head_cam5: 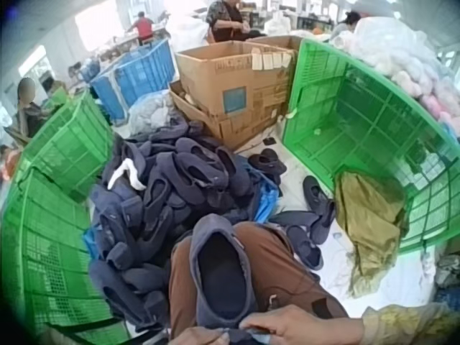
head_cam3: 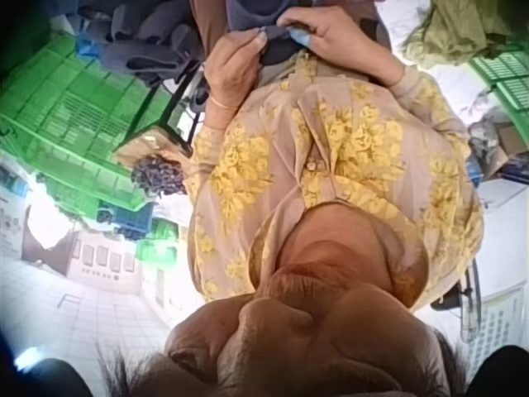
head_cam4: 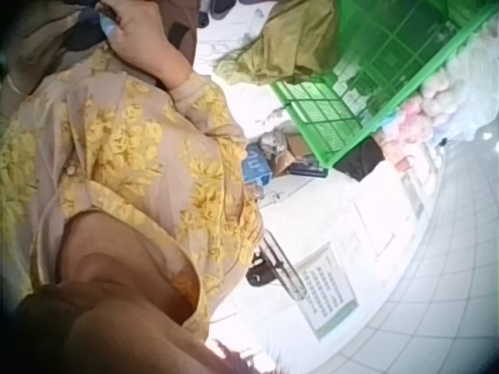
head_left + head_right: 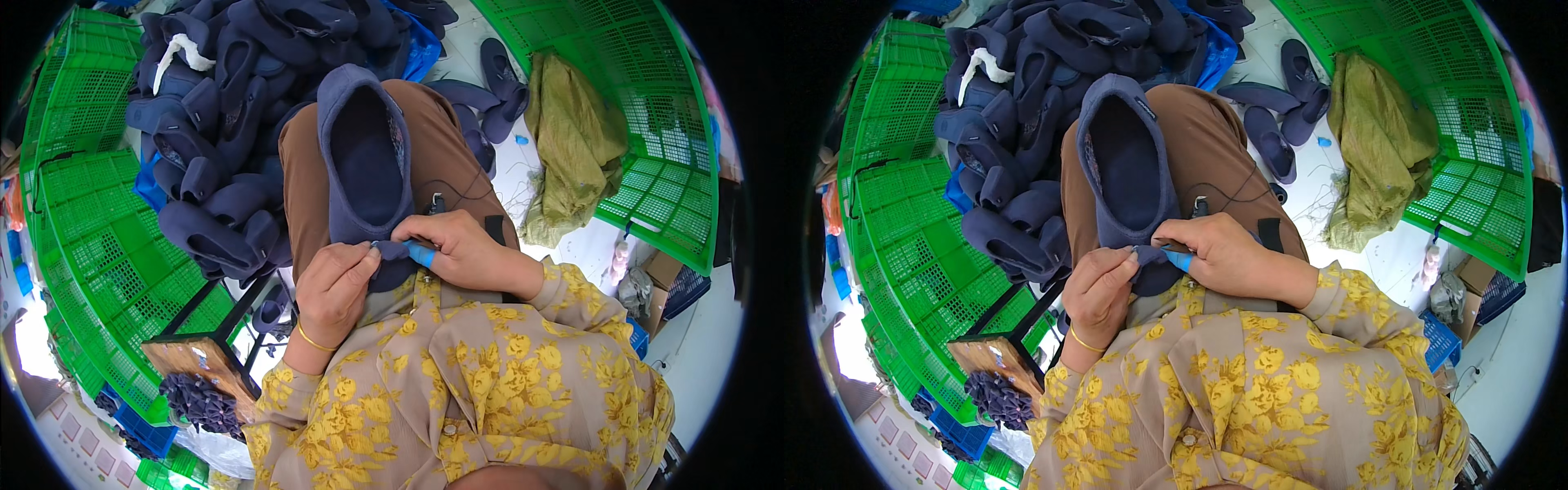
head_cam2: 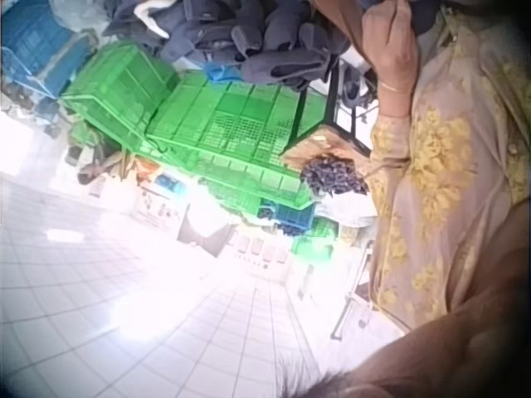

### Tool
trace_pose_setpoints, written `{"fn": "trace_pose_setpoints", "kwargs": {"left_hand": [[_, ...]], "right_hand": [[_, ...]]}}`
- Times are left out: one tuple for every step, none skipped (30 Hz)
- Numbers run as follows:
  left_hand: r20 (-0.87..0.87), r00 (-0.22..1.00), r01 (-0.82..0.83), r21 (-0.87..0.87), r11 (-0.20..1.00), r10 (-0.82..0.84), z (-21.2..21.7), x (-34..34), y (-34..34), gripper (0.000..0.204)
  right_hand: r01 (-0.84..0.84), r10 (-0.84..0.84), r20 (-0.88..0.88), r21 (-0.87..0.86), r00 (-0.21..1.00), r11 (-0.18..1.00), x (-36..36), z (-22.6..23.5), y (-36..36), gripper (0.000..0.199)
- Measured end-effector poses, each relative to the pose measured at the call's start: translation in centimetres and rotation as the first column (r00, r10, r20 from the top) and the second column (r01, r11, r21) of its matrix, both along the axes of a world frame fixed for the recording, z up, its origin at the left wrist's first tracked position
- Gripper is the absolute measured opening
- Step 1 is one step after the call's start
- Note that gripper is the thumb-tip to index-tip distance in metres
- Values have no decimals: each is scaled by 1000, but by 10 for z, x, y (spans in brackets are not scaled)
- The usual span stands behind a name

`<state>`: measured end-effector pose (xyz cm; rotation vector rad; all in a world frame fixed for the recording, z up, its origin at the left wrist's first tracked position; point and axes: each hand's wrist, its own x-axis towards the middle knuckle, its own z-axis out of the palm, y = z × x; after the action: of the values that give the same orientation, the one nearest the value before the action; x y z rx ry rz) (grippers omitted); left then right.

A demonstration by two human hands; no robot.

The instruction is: The person sews a dark blue slip-on shoe by hand using a needle and thread. They repeatedly insert the needle, pull the thread through, and tighten stitches along the shoe's opening. The person occasionally adjusts the shoe's position and reaches for thread or tools nearby.

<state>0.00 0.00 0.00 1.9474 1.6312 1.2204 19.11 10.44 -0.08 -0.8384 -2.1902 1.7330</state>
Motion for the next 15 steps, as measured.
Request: {"fn": "trace_pose_setpoints", "kwargs": {"left_hand": [[-1,1000,0,1,1000,0,0,0,0,22],[-2,1000,0,3,1000,0,0,1,0,22],[-2,1000,4,11,1000,-4,-1,2,0,22],[-2,1000,8,19,1000,-8,-3,3,1,23],[-2,1000,11,28,1000,-11,-4,4,1,23],[-6,1000,13,28,1000,-13,-3,4,1,23],[-9,1000,15,29,999,-15,-3,4,1,24],[-13,1000,17,30,999,-16,-2,3,1,24],[-8,1000,-3,21,1000,4,0,4,1,25],[-3,1000,-23,11,1000,23,1,6,0,26],[2,999,-43,2,999,43,2,7,0,27],[8,999,-44,-3,999,44,3,7,-1,28],[14,999,-45,-7,999,46,3,7,-2,29],[19,999,-46,-12,999,47,3,7,-2,29],[22,999,-34,-8,999,35,4,7,-2,30]], "right_hand": [[2,-2,1,1,1000,1000,-1,0,0,15],[4,-4,2,3,1000,1000,-1,0,0,14],[5,-5,7,-12,1000,1000,-2,1,0,14],[7,-7,11,-27,1000,1000,-2,1,0,15],[9,-8,16,-41,1000,999,-2,1,0,15],[9,-8,14,-52,1000,999,-2,1,0,15],[9,-8,11,-62,1000,998,-2,0,0,15],[9,-8,8,-72,1000,997,-2,0,-1,15],[2,-2,6,-64,1000,998,-2,0,-1,15],[-4,4,4,-56,1000,998,0,-1,-1,16],[-10,10,3,-47,1000,999,0,-1,-1,16],[-12,12,0,-45,1000,999,0,-2,-1,17],[-14,14,-3,-42,1000,999,1,-2,-2,17],[-16,16,-6,-39,1000,999,1,-2,-2,18],[-23,23,-10,-50,1000,998,1,-1,-2,18]]}}
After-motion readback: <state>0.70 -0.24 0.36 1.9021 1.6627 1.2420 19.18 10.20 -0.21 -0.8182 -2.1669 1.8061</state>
